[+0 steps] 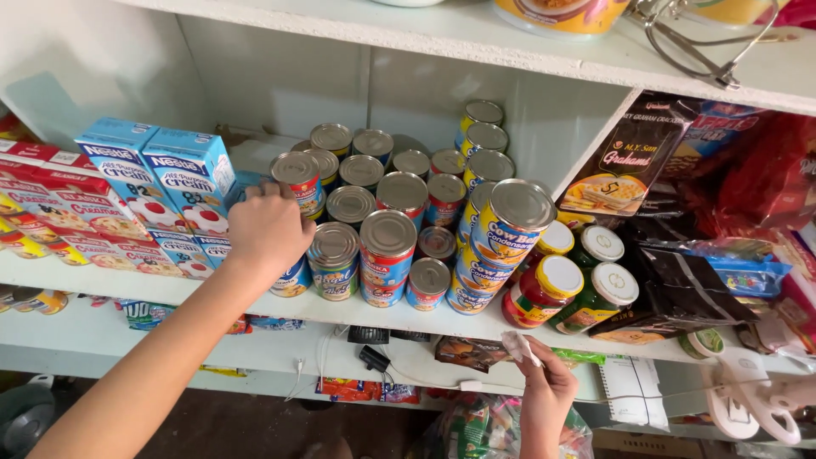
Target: Wiping the tops of various canned goods with a cloth to clean them while they are on a storage shelf.
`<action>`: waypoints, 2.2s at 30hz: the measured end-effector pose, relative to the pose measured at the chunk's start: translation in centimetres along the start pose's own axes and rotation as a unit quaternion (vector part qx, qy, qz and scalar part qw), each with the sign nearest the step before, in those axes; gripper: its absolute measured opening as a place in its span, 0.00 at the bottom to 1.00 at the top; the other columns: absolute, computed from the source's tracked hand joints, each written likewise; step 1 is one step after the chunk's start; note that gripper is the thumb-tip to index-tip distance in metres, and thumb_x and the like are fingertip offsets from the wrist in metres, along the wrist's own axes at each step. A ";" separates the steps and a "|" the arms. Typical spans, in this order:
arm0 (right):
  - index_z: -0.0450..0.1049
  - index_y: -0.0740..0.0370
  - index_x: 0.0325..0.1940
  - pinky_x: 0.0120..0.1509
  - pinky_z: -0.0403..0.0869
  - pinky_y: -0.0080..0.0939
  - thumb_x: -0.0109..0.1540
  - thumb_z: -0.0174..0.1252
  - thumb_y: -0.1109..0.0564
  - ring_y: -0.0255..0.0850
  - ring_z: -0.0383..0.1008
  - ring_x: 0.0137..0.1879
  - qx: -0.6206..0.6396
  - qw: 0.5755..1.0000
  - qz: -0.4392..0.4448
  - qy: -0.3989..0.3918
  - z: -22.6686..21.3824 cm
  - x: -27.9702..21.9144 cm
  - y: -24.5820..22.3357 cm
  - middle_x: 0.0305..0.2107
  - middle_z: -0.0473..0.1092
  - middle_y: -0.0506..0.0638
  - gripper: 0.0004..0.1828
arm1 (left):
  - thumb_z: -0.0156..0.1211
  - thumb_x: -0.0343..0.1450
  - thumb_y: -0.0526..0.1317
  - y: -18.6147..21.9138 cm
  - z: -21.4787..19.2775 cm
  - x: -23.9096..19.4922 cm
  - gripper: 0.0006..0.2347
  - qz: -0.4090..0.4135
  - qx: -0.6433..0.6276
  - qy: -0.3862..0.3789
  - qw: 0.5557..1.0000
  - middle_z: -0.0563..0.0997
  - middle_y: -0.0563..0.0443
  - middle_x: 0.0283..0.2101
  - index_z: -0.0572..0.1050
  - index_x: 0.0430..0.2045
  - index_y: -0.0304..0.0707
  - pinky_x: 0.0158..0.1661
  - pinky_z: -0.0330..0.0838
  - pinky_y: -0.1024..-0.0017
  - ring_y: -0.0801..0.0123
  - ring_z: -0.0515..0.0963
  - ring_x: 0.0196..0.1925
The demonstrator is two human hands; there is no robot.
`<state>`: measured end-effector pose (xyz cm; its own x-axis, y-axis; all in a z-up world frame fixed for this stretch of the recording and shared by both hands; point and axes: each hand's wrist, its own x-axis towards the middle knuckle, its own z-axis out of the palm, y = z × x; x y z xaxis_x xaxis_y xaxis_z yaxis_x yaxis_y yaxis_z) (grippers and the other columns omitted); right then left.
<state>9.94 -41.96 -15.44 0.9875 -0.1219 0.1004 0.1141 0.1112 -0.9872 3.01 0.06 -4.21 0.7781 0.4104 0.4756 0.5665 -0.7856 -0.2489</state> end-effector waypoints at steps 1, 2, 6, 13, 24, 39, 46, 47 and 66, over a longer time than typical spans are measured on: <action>0.82 0.68 0.41 0.52 0.80 0.46 0.59 0.65 0.63 0.45 0.79 0.52 0.005 1.000 0.009 0.001 0.2 -0.1 -0.2 0.42 0.80 0.58 0.08 | 0.55 0.68 0.60 0.4 -0.1 0.1 0.25 -0.002 0.048 0.034 0.998 0.82 0.45 0.40 0.78 0.44 0.36 0.17 0.75 0.67 0.60 0.80 0.36; 0.82 0.68 0.41 0.52 0.80 0.46 0.59 0.65 0.63 0.45 0.79 0.52 0.004 1.000 0.009 0.004 -0.1 -0.2 0.1 0.42 0.80 0.58 0.08 | 0.55 0.68 0.60 1.0 -1.9 0.4 0.25 0.001 0.047 0.034 0.998 0.82 0.45 0.40 0.78 0.44 0.36 0.17 0.75 0.67 0.60 0.80 0.36; 0.82 0.70 0.41 0.52 0.80 0.48 0.59 0.60 0.70 0.49 0.80 0.53 0.008 1.000 0.009 -0.007 0.4 -0.9 -0.5 0.42 0.80 0.61 0.08 | 0.48 0.75 0.55 4.4 -6.4 2.9 0.22 0.088 -0.072 0.099 0.989 0.82 0.47 0.46 0.77 0.51 0.38 0.21 0.79 0.64 0.58 0.82 0.46; 0.81 0.75 0.33 0.58 0.81 0.46 0.55 0.61 0.75 0.51 0.82 0.49 0.045 0.999 -0.005 0.006 1.0 -3.2 -1.3 0.37 0.81 0.64 0.05 | 0.54 0.68 0.49 15.6 -2.9 12.9 0.33 0.258 -0.334 -0.118 0.899 0.65 0.38 0.70 0.58 0.69 0.38 0.61 0.60 0.40 0.38 0.65 0.67; 0.83 0.74 0.39 0.51 0.78 0.43 0.54 0.66 0.68 0.46 0.79 0.46 -0.005 0.975 0.076 0.207 -1.4 -4.1 -3.6 0.35 0.80 0.62 0.10 | 0.75 0.56 0.51 21.4 -0.9 17.2 0.62 0.161 -0.233 -0.367 0.886 0.69 0.35 0.67 0.27 0.77 0.47 0.60 0.67 0.52 0.43 0.71 0.67; 0.79 0.75 0.42 0.53 0.78 0.43 0.58 0.63 0.68 0.53 0.81 0.43 0.025 0.974 0.058 0.218 -3.0 -5.2 -2.2 0.36 0.78 0.68 0.09 | 0.75 0.55 0.48 13.7 -6.9 15.9 0.59 0.127 -0.397 -0.173 0.893 0.82 0.42 0.33 0.33 0.77 0.51 0.27 0.70 0.58 0.47 0.81 0.32; 0.79 0.87 0.35 0.57 0.81 0.52 0.57 0.60 0.74 0.63 0.83 0.46 0.067 0.993 0.078 0.065 1.5 -5.3 -4.2 0.36 0.80 0.76 0.06 | 0.81 0.59 0.41 6.9 -7.3 8.0 0.57 0.136 -0.630 0.189 0.741 0.80 0.43 0.51 0.36 0.76 0.41 0.52 0.72 0.64 0.57 0.81 0.51; 0.79 0.87 0.35 0.57 0.81 0.52 0.57 0.60 0.74 0.63 0.83 0.46 0.067 0.993 0.081 0.056 2.3 -5.1 -4.1 0.36 0.80 0.76 0.06 | 0.81 0.59 0.41 6.6 -7.7 6.0 0.57 0.129 -0.626 0.190 0.745 0.80 0.43 0.51 0.36 0.76 0.41 0.52 0.72 0.64 0.57 0.81 0.51; 0.77 0.70 0.42 0.57 0.82 0.46 0.61 0.54 0.74 0.55 0.80 0.51 0.181 0.938 -0.285 -0.078 12.5 -4.8 -11.2 0.43 0.76 0.68 0.09 | 0.75 0.68 0.48 3.6 -6.4 -8.2 0.28 0.167 -0.491 0.451 0.726 0.74 0.38 0.54 0.69 0.55 0.30 0.58 0.80 0.55 0.50 0.78 0.58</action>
<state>5.26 -30.26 -3.32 0.7556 -0.1212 0.6438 0.6304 0.4019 -0.6642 -3.05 -9.03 -3.60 0.0825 -0.0022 0.9966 -0.4244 -0.9049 0.0332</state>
